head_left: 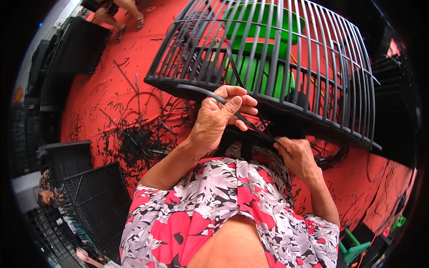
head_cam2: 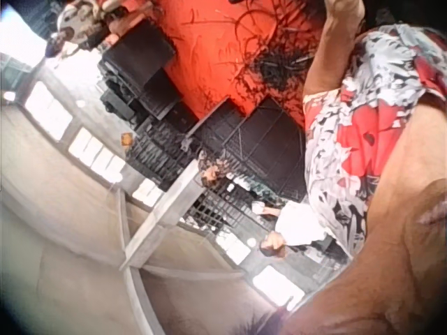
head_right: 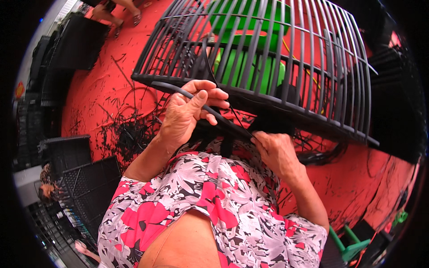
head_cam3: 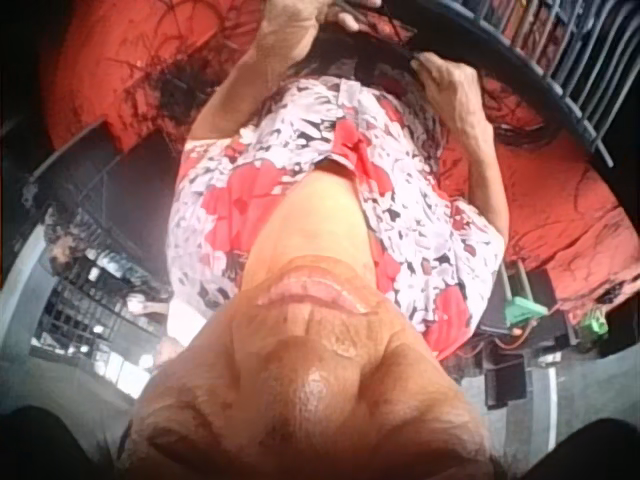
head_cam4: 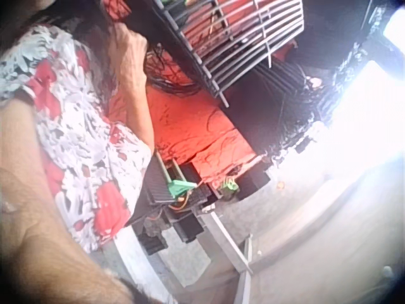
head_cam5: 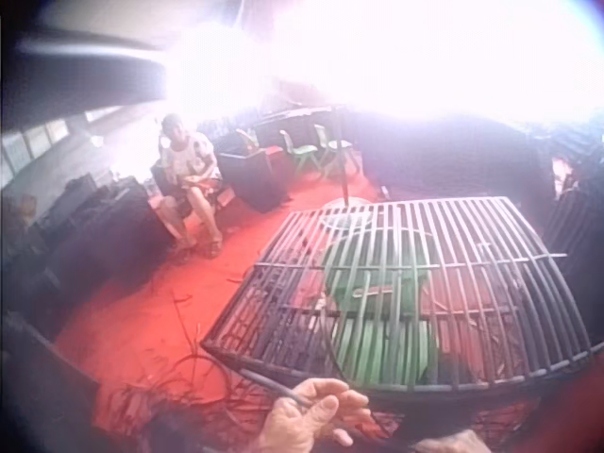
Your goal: The person weaves a black synthetic wicker strip through the metal bars of a chair frame by hand. They wrap the strip around the frame, pulling it tight and securing it to create the woven pattern of the furniture.
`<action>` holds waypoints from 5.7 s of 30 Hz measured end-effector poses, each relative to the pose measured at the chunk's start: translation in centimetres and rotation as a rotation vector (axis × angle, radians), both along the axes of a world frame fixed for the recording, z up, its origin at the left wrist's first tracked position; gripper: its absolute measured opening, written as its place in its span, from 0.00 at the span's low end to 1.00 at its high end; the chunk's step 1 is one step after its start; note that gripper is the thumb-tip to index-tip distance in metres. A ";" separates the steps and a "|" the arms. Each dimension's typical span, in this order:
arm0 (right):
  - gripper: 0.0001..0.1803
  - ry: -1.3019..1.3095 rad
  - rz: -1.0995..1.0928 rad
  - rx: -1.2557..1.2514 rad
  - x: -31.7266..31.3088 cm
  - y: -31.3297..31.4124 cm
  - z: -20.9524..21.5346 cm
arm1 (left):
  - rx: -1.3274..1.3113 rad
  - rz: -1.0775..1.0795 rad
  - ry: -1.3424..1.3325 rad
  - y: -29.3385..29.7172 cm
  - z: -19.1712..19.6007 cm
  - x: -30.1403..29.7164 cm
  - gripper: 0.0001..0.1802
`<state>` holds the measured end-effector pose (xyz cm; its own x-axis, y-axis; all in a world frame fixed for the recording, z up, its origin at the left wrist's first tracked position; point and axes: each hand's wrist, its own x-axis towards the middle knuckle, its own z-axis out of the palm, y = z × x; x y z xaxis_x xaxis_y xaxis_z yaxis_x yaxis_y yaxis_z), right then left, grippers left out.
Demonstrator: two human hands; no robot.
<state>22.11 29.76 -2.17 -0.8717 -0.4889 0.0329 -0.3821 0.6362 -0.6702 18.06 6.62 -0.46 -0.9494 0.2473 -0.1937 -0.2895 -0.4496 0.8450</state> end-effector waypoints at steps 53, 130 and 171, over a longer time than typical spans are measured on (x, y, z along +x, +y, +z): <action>0.07 0.198 0.192 -0.139 -4.9 -10.3 6.1 | -0.485 -0.017 0.402 2.4 -5.1 3.4 0.13; 0.13 0.256 -0.801 0.094 -3.1 18.7 11.0 | -0.956 -0.482 1.475 24.0 3.4 -13.7 0.13; 0.14 -0.005 -0.604 0.390 -7.4 20.5 9.4 | -0.860 -0.556 0.992 30.4 0.5 -13.7 0.09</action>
<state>14.69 50.26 7.20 -0.9933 0.1040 -0.0505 0.1152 0.9290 -0.3517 4.33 36.97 0.06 -0.5983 0.7748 0.2043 0.6081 0.2730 0.7454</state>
